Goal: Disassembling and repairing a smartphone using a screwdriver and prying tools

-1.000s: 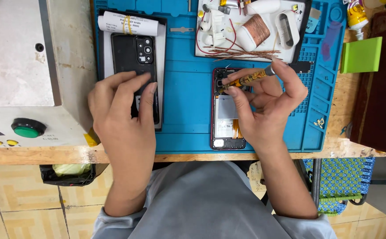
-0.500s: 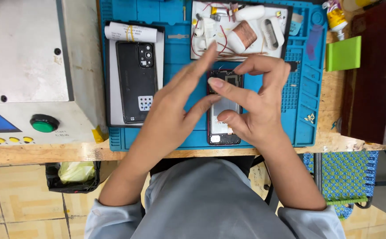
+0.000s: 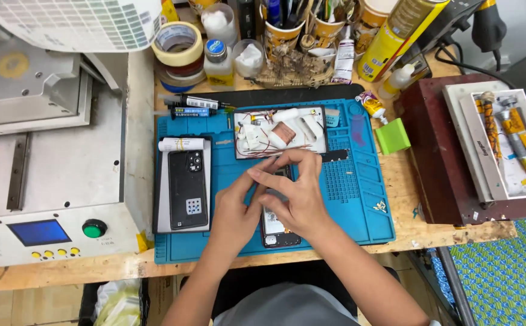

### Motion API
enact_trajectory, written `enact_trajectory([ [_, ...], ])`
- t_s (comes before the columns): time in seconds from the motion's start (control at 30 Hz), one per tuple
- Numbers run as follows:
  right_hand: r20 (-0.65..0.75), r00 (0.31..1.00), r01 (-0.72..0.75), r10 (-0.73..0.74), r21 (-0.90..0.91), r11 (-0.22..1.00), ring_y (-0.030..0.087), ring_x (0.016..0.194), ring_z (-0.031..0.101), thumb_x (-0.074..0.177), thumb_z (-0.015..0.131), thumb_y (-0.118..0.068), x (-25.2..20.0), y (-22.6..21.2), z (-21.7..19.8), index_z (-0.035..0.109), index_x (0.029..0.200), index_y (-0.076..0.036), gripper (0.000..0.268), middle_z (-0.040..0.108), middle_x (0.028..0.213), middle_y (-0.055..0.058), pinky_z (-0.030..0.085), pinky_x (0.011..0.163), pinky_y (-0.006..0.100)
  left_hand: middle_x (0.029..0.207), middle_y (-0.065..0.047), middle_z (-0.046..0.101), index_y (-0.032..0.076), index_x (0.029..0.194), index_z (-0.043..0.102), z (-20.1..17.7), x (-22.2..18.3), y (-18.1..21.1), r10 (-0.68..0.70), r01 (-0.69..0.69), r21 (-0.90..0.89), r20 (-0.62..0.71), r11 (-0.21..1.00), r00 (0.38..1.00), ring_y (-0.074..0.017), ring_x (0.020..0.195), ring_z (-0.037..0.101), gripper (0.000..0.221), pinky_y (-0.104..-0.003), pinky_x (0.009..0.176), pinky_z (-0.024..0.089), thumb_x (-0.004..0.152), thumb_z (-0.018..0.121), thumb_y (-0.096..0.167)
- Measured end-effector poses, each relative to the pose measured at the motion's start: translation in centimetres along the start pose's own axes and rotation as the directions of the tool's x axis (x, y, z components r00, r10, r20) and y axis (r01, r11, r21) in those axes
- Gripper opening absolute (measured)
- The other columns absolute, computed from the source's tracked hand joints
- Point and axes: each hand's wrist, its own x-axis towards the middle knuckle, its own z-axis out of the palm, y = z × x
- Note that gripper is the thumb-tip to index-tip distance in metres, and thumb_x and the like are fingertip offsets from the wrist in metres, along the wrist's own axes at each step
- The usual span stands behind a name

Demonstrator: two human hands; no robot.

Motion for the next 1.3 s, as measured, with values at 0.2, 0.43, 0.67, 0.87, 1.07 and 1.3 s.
enact_trajectory([
  [0.2, 0.007, 1.0, -0.01, 0.01, -0.003, 1.0, 0.033, 0.118, 0.049, 0.107, 0.058, -0.065, -0.5, 0.0, 0.1, 0.078, 0.136, -0.037, 0.045, 0.05, 0.124, 0.006, 0.037, 0.108, 0.047, 0.118, -0.003, 0.071, 0.018, 0.129, 0.065, 1.6, -0.5, -0.2, -0.008, 0.032, 0.202, -0.116, 0.979, 0.993, -0.0301, 0.111, 0.069, 0.042, -0.047, 0.102, 0.049, 0.093, 0.082, 0.006],
  [0.43, 0.048, 0.998, -0.037, 0.041, -0.073, 0.997, 0.031, 0.12, 0.055, 0.115, 0.043, -0.058, 0.1, -0.4, -1.4, 0.068, 0.148, -0.029, 0.051, 0.054, 0.124, 0.014, 0.036, 0.101, 0.05, 0.122, -0.008, 0.08, 0.007, 0.141, 0.063, 1.4, -5.8, 3.0, -0.23, 0.232, -0.02, -0.253, 0.972, 0.94, -0.0224, 0.116, 0.076, 0.034, -0.038, 0.106, 0.057, 0.112, 0.055, 0.023],
  [0.67, 0.056, 0.998, -0.021, 0.025, -0.086, 0.996, 0.03, 0.12, 0.054, 0.113, 0.042, -0.064, 0.1, -0.6, -1.2, 0.066, 0.149, -0.031, 0.055, 0.058, 0.127, 0.011, 0.035, 0.101, 0.049, 0.187, -0.025, 0.007, 0.008, 0.174, -0.004, 2.0, -4.6, 4.5, -0.115, 0.132, -0.512, 0.064, 0.849, 0.991, -0.0361, 0.176, 0.013, 0.099, -0.049, 0.142, 0.019, 0.115, 0.033, 0.077],
  [0.87, 0.055, 0.998, -0.04, 0.044, -0.062, 0.997, 0.03, 0.121, 0.058, 0.114, 0.032, -0.066, 0.2, -0.6, -1.6, 0.069, 0.146, -0.024, 0.064, 0.062, 0.128, 0.013, 0.035, 0.103, 0.049, 0.13, -0.022, 0.066, -0.004, 0.142, 0.052, 2.7, -5.3, 3.5, -0.099, 0.021, -0.181, -0.435, 0.983, 0.895, -0.0317, 0.119, 0.071, 0.055, -0.046, 0.113, 0.055, 0.121, 0.034, 0.044],
  [1.07, 0.032, 0.999, -0.006, 0.006, -0.003, 1.0, 0.028, 0.121, 0.06, 0.115, 0.031, -0.065, 0.7, -0.6, -1.5, 0.07, 0.143, -0.026, 0.061, 0.06, 0.128, 0.012, 0.037, 0.106, 0.047, 0.162, -0.027, 0.057, 0.003, 0.169, 0.026, 1.4, -3.1, 3.4, -0.18, 0.132, -0.434, -0.071, 0.891, 0.981, -0.0332, 0.156, 0.054, 0.072, -0.047, 0.132, 0.04, 0.119, 0.034, 0.054],
  [1.3, 0.017, 0.999, -0.03, 0.029, 0.037, 0.999, 0.033, 0.122, 0.056, 0.111, 0.045, -0.064, 0.2, -0.1, -0.6, 0.072, 0.142, -0.028, 0.054, 0.06, 0.126, 0.01, 0.04, 0.11, 0.05, 0.129, -0.024, 0.055, 0.001, 0.15, 0.037, 0.8, -1.7, 2.6, -0.201, 0.129, -0.275, -0.251, 0.953, 0.947, -0.0416, 0.123, 0.053, 0.042, -0.057, 0.113, 0.039, 0.118, 0.037, 0.029],
])
